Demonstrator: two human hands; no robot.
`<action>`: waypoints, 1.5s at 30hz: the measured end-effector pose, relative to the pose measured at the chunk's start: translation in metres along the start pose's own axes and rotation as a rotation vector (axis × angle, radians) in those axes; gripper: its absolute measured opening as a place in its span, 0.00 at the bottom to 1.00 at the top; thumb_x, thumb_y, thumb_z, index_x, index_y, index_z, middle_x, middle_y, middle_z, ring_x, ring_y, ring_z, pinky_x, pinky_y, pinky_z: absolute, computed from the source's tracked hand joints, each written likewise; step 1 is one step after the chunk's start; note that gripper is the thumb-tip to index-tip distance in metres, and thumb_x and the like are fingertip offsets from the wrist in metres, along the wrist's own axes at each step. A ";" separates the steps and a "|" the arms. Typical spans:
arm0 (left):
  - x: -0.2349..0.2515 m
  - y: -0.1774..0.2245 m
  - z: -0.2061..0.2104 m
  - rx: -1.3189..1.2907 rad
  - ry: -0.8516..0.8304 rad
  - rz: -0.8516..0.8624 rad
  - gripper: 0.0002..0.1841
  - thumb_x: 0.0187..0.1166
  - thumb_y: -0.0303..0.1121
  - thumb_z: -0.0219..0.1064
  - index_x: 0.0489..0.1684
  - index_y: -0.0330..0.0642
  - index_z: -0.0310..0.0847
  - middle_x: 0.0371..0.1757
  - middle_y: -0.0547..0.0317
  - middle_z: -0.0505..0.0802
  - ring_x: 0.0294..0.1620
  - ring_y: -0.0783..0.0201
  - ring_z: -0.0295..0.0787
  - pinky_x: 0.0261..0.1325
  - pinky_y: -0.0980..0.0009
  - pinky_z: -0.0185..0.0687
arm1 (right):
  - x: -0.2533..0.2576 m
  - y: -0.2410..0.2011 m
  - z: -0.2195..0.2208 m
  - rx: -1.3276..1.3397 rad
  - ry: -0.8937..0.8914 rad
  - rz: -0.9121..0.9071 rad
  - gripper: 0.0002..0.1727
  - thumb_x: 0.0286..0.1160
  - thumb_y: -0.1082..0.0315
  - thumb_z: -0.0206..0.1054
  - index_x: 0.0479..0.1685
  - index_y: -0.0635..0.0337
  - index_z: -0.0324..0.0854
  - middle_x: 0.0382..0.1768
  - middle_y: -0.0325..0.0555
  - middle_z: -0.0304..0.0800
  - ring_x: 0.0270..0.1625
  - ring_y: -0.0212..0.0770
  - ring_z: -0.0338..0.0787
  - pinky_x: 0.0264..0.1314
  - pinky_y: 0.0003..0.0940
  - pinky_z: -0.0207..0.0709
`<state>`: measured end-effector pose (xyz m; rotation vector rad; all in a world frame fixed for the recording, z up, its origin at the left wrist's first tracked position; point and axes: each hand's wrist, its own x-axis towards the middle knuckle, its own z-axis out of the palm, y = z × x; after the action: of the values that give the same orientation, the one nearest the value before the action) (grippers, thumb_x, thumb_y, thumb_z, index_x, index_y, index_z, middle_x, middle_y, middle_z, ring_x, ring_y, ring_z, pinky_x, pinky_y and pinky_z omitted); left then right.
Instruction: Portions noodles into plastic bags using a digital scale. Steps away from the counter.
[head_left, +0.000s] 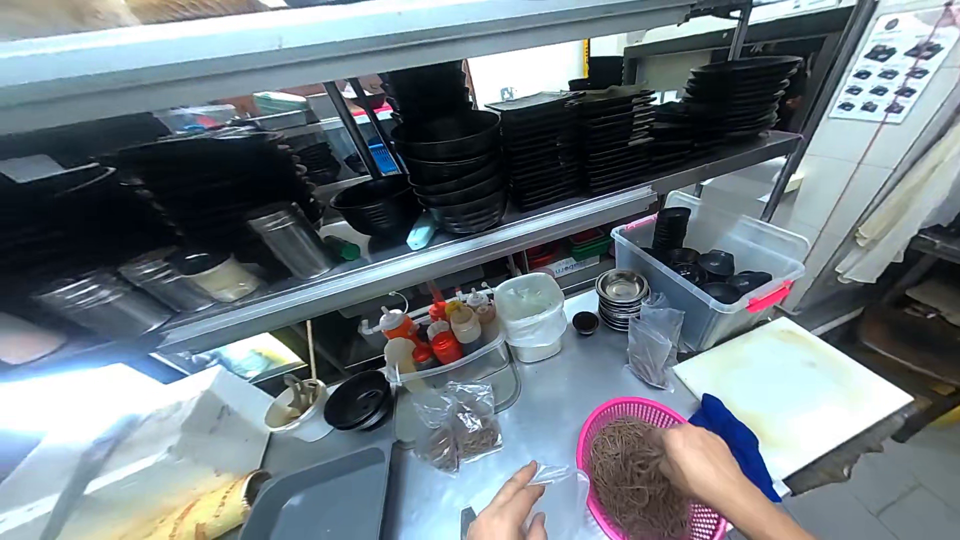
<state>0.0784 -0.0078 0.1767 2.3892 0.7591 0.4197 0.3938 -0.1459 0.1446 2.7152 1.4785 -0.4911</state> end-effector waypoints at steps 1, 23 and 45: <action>0.003 0.003 -0.001 -0.026 0.010 0.001 0.14 0.79 0.33 0.65 0.57 0.43 0.92 0.78 0.56 0.85 0.67 0.65 0.90 0.65 0.62 0.89 | -0.004 0.000 -0.017 0.002 0.042 -0.032 0.11 0.64 0.57 0.70 0.42 0.48 0.90 0.41 0.53 0.94 0.48 0.61 0.94 0.43 0.68 0.83; 0.124 0.077 0.058 0.080 -0.306 -0.049 0.25 0.70 0.42 0.66 0.68 0.50 0.87 0.78 0.64 0.85 0.77 0.63 0.81 0.76 0.51 0.80 | -0.078 -0.011 -0.296 0.544 0.350 -0.458 0.09 0.55 0.69 0.78 0.32 0.39 0.93 0.21 0.33 0.91 0.17 0.32 0.85 0.17 0.33 0.82; 0.090 0.062 0.050 -0.658 -0.160 -0.222 0.42 0.51 0.22 0.80 0.77 0.44 0.78 0.83 0.57 0.78 0.62 0.61 0.92 0.52 0.56 0.96 | -0.018 -0.019 -0.129 0.672 -0.040 -0.454 0.10 0.80 0.60 0.67 0.51 0.45 0.92 0.40 0.33 0.97 0.34 0.32 0.95 0.42 0.37 0.94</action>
<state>0.1978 -0.0169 0.1864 1.6829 0.6730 0.3180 0.4038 -0.1299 0.2748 2.7269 2.2654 -1.2492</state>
